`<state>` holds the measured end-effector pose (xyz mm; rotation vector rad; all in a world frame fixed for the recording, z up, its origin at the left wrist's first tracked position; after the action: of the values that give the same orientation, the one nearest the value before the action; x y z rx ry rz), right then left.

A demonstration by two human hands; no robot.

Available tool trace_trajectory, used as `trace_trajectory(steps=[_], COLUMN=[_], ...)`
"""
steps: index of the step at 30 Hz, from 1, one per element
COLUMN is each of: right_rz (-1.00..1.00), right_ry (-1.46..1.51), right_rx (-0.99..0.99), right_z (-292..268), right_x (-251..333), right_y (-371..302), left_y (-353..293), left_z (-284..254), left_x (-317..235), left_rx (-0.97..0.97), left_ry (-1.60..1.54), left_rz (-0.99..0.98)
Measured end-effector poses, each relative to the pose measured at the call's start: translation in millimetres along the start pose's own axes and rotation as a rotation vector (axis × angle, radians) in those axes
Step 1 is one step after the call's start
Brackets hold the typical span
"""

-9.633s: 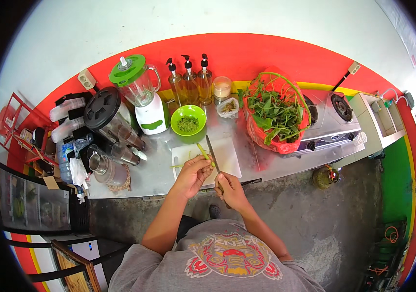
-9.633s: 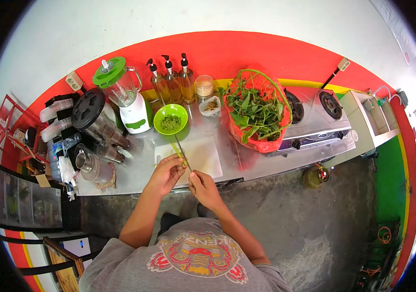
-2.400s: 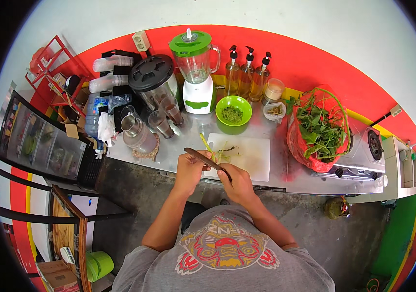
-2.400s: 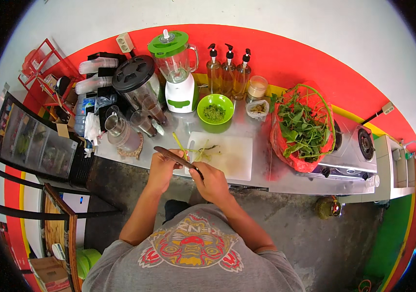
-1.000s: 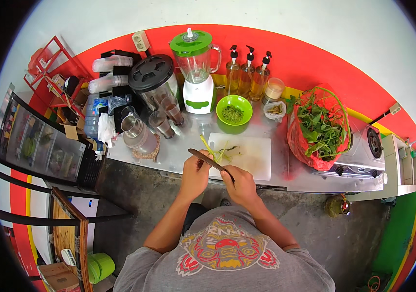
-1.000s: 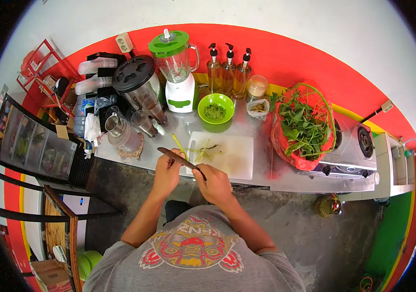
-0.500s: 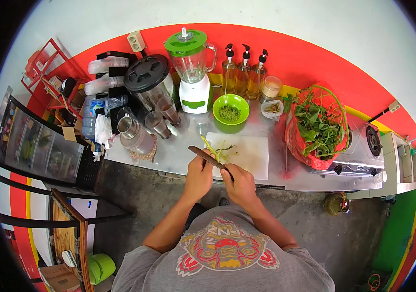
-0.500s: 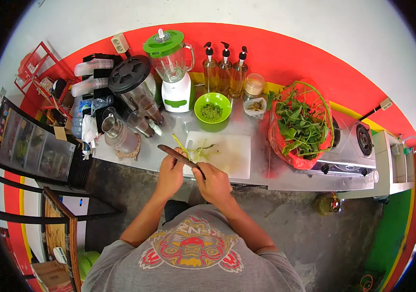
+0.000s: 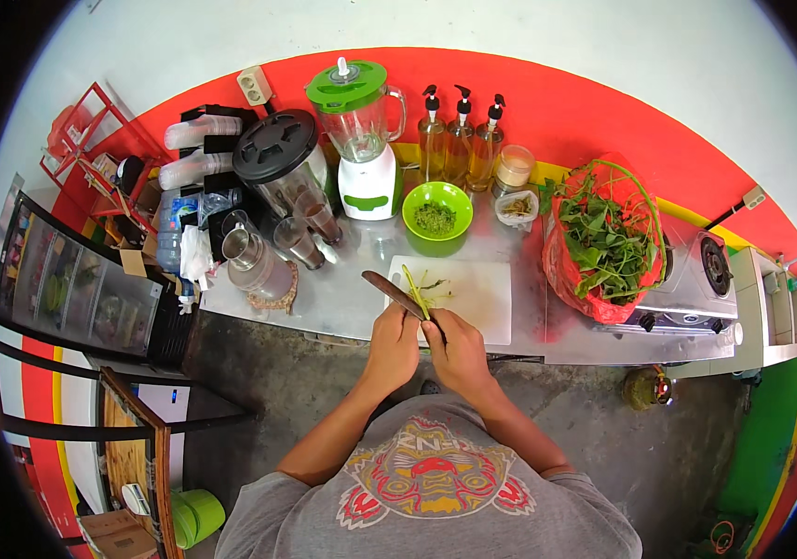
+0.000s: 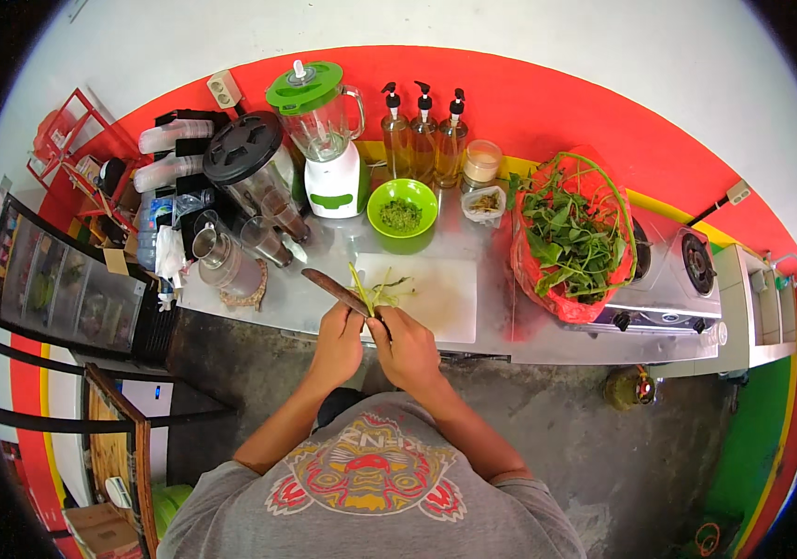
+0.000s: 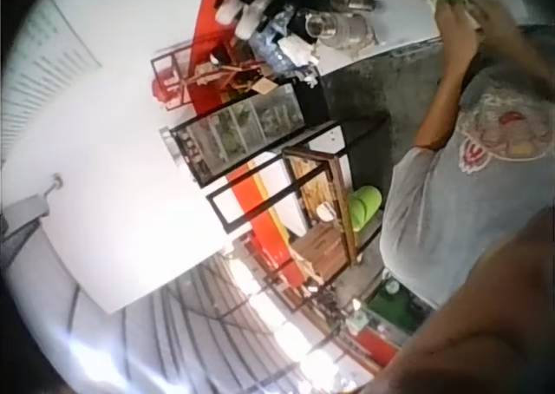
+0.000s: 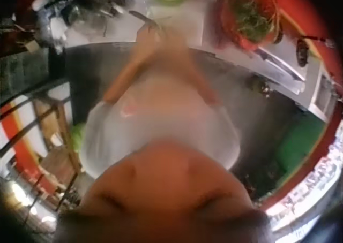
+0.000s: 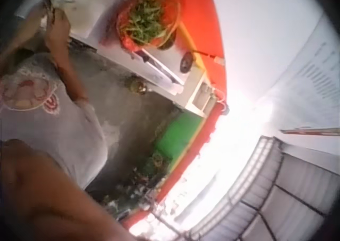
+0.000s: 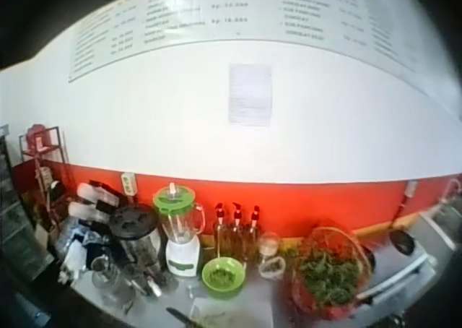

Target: The person prepares lemongrass by peeling away the outer layers by hand and then slicing the stalks into small pieces on a white cutting board.

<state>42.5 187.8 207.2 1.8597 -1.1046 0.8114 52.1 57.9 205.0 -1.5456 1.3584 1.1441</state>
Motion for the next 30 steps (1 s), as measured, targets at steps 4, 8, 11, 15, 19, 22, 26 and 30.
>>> trace_trajectory(steps=[4, 8, 11, 15, 19, 22, 26, 30], right_rz=[0.006, 0.049, 0.042, 0.098, 0.016, -0.025, -0.052, -0.111], right_ry=[0.097, 0.226, 0.269, 0.297, 0.301, 0.333, 0.295, 0.345], right_rx=[0.01, 0.091, 0.153, 0.225, 0.169, 0.129, 0.079, 0.048], right_z=[0.7, 2.5, 4.7, 10.7, 12.2, 14.2, 11.3, 9.4], right_x=[0.1, -8.4, -5.7, -10.7, -5.8, -5.3, -7.0, -2.9], right_y=[-1.0, -1.4, -1.5, -4.2, -5.0, -5.0, -3.7, -0.4], left_y=[-1.4, -0.7, -1.3, -0.4, -2.6, -3.9, -5.1, -6.8], left_z=[1.1, 0.4, -3.1, -4.2, -2.0, -2.1, 3.6, 7.0], left_x=[7.1, 15.1, 12.0, 10.4, 11.3, 17.9, 10.6, 3.9], left_rx=[-0.054, -0.02, -0.008, 0.044, 0.03, 0.017, 0.075, 0.101], left_ry=[-0.087, -0.1, -0.108, -0.115, -0.188, -0.146, -0.167, -0.152], left_rz=[0.048, 0.033, 0.026, -0.007, 0.041, 0.053, 0.03, 0.139])
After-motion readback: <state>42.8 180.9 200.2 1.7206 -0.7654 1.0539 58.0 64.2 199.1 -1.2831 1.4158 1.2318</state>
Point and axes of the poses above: each hand's wrist, its own y-axis towards the middle knuckle, its own z-axis out of the palm, x = y × z, the point moved 8 cm from there along y, towards the middle knuckle, and after that the axes turned 2 degrees about y, right-handed, at the moved point
